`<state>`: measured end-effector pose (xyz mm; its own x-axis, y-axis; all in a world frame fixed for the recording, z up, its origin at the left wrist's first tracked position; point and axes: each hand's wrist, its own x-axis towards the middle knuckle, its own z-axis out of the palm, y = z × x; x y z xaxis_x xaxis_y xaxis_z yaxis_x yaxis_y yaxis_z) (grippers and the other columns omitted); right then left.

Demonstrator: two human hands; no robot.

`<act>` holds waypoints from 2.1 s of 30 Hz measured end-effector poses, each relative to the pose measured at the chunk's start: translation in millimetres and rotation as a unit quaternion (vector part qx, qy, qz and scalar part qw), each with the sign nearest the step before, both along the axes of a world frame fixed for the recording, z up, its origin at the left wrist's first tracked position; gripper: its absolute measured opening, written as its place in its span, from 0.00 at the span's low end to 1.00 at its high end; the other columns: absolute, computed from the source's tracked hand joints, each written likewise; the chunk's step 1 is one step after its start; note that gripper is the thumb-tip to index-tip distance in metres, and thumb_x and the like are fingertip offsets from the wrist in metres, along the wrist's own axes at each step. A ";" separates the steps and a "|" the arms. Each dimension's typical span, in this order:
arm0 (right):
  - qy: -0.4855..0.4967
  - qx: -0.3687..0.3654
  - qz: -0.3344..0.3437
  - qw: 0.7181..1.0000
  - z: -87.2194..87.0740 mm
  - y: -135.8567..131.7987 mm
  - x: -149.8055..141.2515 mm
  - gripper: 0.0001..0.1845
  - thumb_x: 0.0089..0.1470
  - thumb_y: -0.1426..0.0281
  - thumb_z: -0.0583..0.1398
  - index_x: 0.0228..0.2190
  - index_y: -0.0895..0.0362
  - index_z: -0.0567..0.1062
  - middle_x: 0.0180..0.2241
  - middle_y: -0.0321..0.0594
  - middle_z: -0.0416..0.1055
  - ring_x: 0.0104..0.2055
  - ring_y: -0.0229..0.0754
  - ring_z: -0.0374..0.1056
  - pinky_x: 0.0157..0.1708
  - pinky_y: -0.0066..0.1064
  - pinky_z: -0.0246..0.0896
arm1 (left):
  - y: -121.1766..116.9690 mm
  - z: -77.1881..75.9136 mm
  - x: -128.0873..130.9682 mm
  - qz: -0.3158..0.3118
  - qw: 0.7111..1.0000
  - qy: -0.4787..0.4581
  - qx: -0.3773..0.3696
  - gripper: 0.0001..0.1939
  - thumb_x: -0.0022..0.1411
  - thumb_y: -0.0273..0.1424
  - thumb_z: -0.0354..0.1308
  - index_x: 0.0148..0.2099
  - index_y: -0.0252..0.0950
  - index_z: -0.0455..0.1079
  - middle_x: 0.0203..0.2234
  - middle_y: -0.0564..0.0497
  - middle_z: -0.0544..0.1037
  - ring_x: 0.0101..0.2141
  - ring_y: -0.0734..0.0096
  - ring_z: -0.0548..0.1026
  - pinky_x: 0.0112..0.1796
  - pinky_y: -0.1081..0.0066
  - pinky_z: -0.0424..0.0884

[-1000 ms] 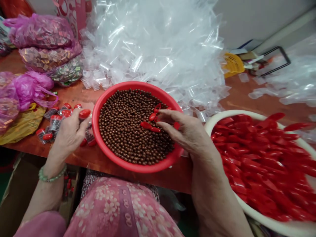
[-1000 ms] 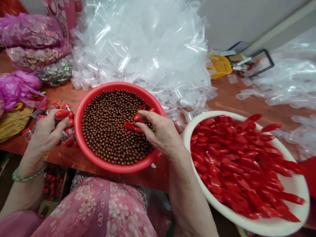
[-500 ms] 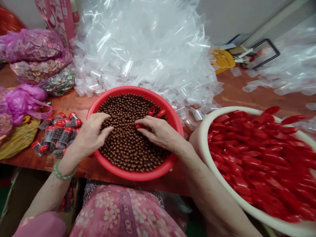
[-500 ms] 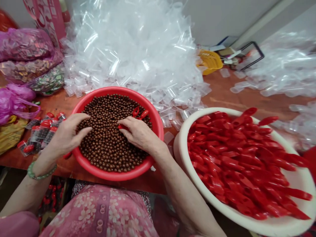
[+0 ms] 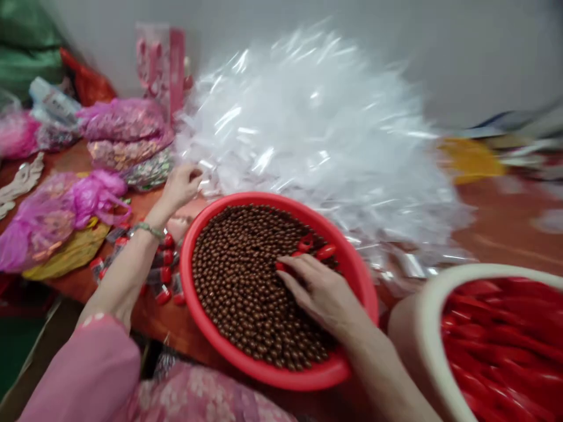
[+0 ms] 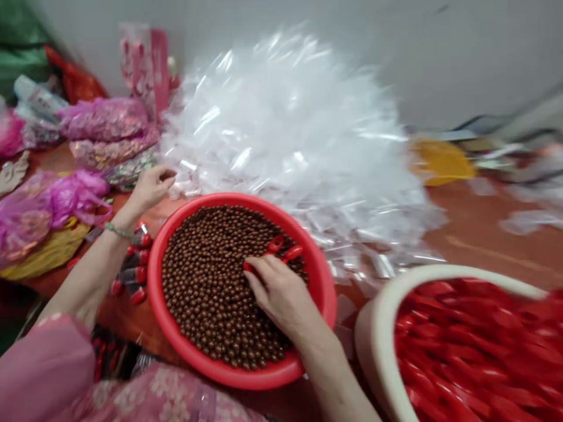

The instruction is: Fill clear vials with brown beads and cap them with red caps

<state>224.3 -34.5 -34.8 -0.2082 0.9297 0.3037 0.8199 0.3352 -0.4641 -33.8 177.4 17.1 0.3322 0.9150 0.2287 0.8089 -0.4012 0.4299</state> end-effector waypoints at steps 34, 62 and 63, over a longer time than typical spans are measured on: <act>-0.032 -0.035 -0.074 0.996 64.6 79.0 9.4 0.18 0.61 0.58 0.55 0.45 0.55 0.75 0.43 0.47 0.76 0.43 0.50 0.74 0.45 0.43 0.69 | 44.2 -87.6 50.5 -0.104 0.994 0.044 -0.014 0.34 0.61 0.18 0.45 0.69 0.30 0.48 0.67 0.28 0.51 0.66 0.48 0.56 0.60 0.50 0.59; 0.510 -0.323 -0.229 0.764 23.1 217.2 31.8 0.40 0.47 0.70 0.66 0.58 0.53 0.55 0.57 0.53 0.65 0.33 0.43 0.74 0.31 0.43 0.73 | 102.6 -83.8 106.6 -0.231 0.934 -0.233 -0.140 0.51 0.38 0.53 0.71 0.62 0.38 0.63 0.66 0.38 0.49 0.66 0.41 0.50 0.60 0.46 0.57; 0.527 -0.319 -0.221 0.756 22.5 218.4 32.1 0.37 0.45 0.71 0.66 0.54 0.51 0.58 0.55 0.50 0.66 0.34 0.44 0.74 0.30 0.44 0.73 | 104.2 -83.8 108.6 -0.242 0.926 -0.253 -0.143 0.50 0.37 0.54 0.71 0.60 0.38 0.65 0.65 0.38 0.51 0.64 0.41 0.53 0.58 0.46 0.61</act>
